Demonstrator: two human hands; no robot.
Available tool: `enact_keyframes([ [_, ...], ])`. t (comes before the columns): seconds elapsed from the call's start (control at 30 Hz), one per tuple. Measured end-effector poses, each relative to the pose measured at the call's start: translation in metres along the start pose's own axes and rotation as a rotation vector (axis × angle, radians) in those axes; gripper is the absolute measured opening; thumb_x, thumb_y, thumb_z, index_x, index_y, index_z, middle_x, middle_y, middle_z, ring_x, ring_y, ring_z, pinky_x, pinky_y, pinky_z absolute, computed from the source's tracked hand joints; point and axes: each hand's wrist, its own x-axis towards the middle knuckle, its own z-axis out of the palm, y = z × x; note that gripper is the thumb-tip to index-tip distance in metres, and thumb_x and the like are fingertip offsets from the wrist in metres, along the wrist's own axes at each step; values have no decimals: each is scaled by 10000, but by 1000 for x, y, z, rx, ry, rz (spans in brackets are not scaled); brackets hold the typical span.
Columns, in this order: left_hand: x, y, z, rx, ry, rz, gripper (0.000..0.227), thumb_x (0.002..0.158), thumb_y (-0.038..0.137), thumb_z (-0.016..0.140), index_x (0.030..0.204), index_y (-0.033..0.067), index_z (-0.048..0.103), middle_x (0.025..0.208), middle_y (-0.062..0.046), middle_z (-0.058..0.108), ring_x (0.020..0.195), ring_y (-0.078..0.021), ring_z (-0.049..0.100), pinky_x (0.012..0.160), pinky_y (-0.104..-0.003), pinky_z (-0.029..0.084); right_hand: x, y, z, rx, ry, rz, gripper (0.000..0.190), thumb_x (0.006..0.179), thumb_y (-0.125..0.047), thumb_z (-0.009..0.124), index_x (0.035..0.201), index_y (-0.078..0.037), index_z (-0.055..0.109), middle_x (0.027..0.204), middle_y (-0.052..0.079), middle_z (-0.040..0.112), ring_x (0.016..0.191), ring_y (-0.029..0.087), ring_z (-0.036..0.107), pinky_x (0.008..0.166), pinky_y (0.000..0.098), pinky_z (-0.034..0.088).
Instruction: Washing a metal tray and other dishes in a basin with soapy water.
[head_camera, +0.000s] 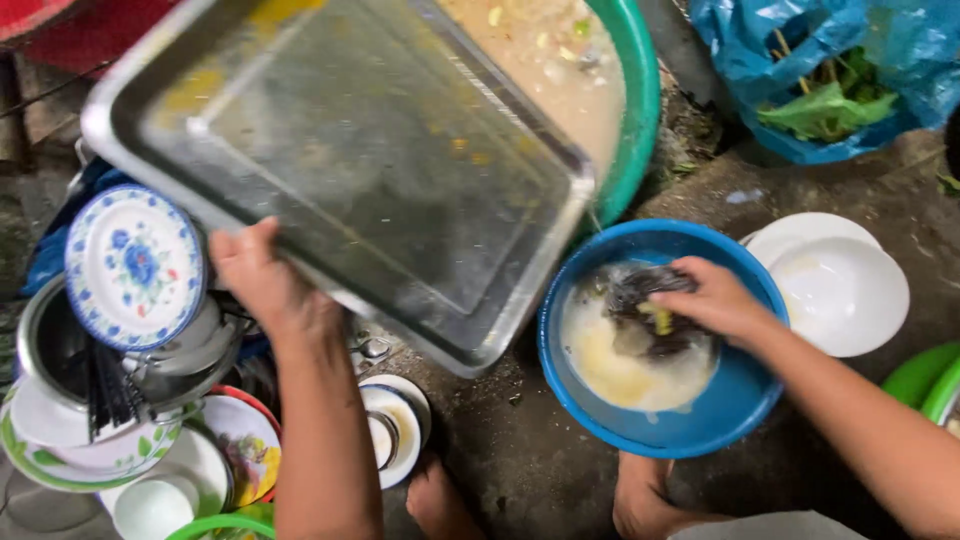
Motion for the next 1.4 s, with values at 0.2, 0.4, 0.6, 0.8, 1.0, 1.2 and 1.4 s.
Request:
enact_keyframes([
  [0.2,-3,-52,-5,-181,-67,-127,286,890,-126,583,1107,55,543,954,-72,603,813,-215,629,723,-350,587,-21,-72,-49,656,2,-37,412,811,-79,744,1200,-29,620,1039,92,709,886,203,692,771,390,578],
  [0.4,-28,-52,34,-282,-114,-260,586,805,-120,526,1327,141,474,1088,-95,657,914,-242,700,772,-396,636,-11,-151,-10,831,138,-418,434,855,-41,715,1257,-72,554,1119,53,679,991,170,684,891,367,604],
  [0.6,-49,-83,36,-295,-87,-442,442,972,-9,589,1389,62,464,1113,-124,639,956,-272,690,833,-464,629,0,-210,85,-353,315,-1151,573,588,-346,887,1112,-220,692,1120,84,558,1208,343,547,1165,610,346],
  [0.8,-82,-89,46,-290,-111,-551,362,1011,151,568,1359,105,481,1129,-118,666,964,-271,700,825,-478,612,61,-218,66,-419,494,-1058,691,588,-403,896,1198,-164,677,1354,256,436,1301,461,407,1144,578,329],
  [1.0,-76,-100,47,-336,-66,-532,333,998,152,579,1325,125,518,1086,-75,662,930,-232,695,800,-438,611,65,-216,77,-223,600,-790,946,680,-388,877,1443,19,492,1332,208,497,1266,402,495,1131,474,395],
  [1.2,-97,-110,52,-392,-139,-498,274,1121,174,584,1327,27,480,1068,-110,624,915,-250,669,790,-435,594,83,-268,97,-421,500,-1186,744,550,-280,843,1261,-137,676,1217,179,535,1261,442,471,1097,699,280],
  [1.4,-98,-75,60,-330,-121,-586,354,1041,197,546,1373,84,497,1104,-78,663,911,-223,691,755,-401,605,129,-237,42,-275,559,-1051,635,764,-181,808,1346,-47,592,1600,298,438,1489,487,440,1258,533,365],
])
